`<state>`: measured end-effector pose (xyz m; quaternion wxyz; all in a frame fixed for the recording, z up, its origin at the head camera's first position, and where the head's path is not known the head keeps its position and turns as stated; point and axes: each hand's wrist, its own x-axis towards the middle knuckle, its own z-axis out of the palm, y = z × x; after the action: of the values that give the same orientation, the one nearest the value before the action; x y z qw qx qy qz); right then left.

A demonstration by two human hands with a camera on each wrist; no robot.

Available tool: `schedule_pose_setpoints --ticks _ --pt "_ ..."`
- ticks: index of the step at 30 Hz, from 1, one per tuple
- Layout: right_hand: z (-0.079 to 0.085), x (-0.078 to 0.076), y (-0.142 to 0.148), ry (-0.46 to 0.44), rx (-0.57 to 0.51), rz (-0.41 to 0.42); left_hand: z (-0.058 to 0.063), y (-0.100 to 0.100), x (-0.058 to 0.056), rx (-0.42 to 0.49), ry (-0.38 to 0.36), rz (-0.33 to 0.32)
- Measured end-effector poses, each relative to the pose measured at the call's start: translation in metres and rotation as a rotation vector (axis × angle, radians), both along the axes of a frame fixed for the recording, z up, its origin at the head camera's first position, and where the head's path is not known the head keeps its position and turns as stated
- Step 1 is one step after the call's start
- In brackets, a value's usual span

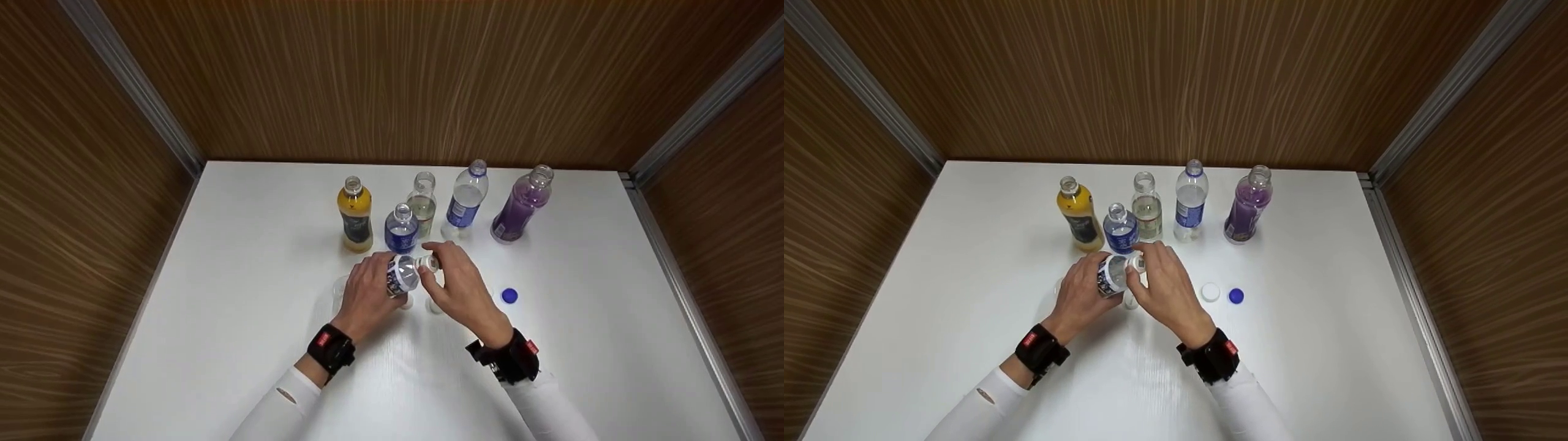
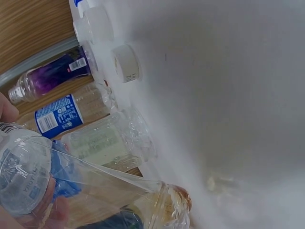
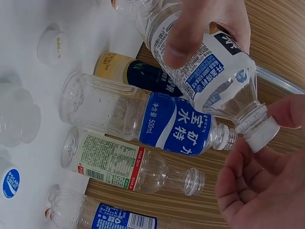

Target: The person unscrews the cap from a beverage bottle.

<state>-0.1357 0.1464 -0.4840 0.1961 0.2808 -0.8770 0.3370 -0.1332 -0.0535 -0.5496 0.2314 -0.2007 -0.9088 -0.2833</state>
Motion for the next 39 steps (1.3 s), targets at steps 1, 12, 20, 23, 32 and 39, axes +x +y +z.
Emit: schedule_pose_setpoints --ticks 1,12,20,23,32,39 --pt "0.000 0.000 0.001 0.002 -0.005 0.014 0.000 0.000 0.000 0.002 -0.003 0.000" --pt "0.001 0.001 0.022 -0.039 -0.116 0.076 0.002 -0.003 -0.001 0.039 -0.012 0.021" --pt "-0.019 0.003 0.053 -0.005 0.008 -0.001 0.004 -0.007 -0.003 0.071 -0.010 0.036" --pt "-0.028 0.007 0.062 -0.020 0.058 -0.009 0.003 -0.009 -0.003 0.070 -0.010 0.047" --pt "-0.054 0.017 0.079 -0.105 0.196 -0.091 0.003 -0.014 -0.003 0.079 -0.018 0.070" --pt "-0.068 0.021 0.078 -0.121 0.265 -0.074 0.004 -0.014 -0.003 0.095 -0.034 0.066"
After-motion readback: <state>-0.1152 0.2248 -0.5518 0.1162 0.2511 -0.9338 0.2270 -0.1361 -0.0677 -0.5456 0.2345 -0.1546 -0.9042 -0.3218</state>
